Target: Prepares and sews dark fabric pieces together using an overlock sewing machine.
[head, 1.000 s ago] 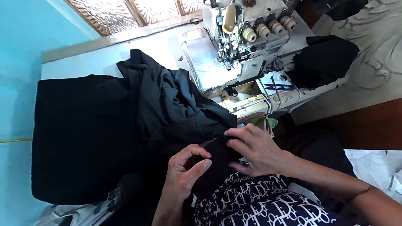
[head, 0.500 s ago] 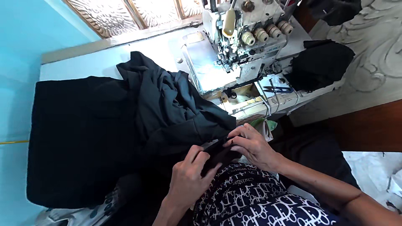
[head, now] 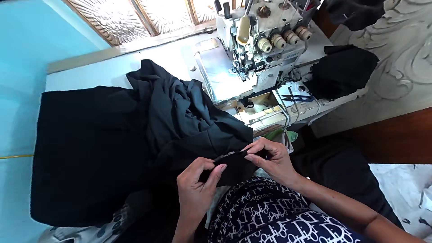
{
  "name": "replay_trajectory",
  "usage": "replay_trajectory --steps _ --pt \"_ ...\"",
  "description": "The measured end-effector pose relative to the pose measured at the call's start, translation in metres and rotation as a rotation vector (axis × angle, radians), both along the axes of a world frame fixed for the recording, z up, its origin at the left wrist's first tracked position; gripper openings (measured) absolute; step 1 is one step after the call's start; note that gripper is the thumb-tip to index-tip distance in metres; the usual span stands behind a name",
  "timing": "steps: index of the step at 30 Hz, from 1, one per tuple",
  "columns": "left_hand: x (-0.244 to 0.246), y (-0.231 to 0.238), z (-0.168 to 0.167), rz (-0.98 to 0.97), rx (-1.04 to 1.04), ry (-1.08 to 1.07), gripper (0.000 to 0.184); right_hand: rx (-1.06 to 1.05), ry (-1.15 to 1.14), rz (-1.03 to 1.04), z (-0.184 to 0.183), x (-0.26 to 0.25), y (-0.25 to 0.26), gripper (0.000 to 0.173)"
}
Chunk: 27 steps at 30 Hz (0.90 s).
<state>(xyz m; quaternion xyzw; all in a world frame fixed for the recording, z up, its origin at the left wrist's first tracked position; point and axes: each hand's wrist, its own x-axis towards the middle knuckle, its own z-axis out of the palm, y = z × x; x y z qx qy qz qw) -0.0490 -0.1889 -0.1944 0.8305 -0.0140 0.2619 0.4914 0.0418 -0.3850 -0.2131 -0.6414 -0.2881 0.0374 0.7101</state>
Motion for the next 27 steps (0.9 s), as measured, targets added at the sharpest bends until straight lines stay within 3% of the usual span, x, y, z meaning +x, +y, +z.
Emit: replay_trajectory --steps 7,12,15,19,24,27 --pt "-0.007 0.002 -0.002 0.081 0.030 0.011 0.024 -0.016 -0.100 -0.048 -0.006 -0.001 0.010 0.005" --pt "-0.020 0.013 -0.005 0.042 0.137 0.122 0.029 -0.268 -0.182 0.044 -0.011 0.003 0.016 0.018" --pt "-0.029 0.024 -0.008 0.002 0.337 0.235 0.026 -0.395 -0.057 0.228 -0.017 0.006 0.021 0.031" --pt "-0.028 0.045 -0.001 -0.029 0.420 0.234 0.025 -0.323 0.149 0.294 -0.022 0.003 0.031 0.017" --pt "0.014 0.078 0.012 -0.071 0.382 0.171 0.016 -0.307 -0.257 0.139 0.001 0.020 0.052 0.012" --pt "0.050 0.091 0.006 -0.138 0.284 0.281 0.006 -0.375 -0.417 0.186 0.004 0.052 0.071 0.009"
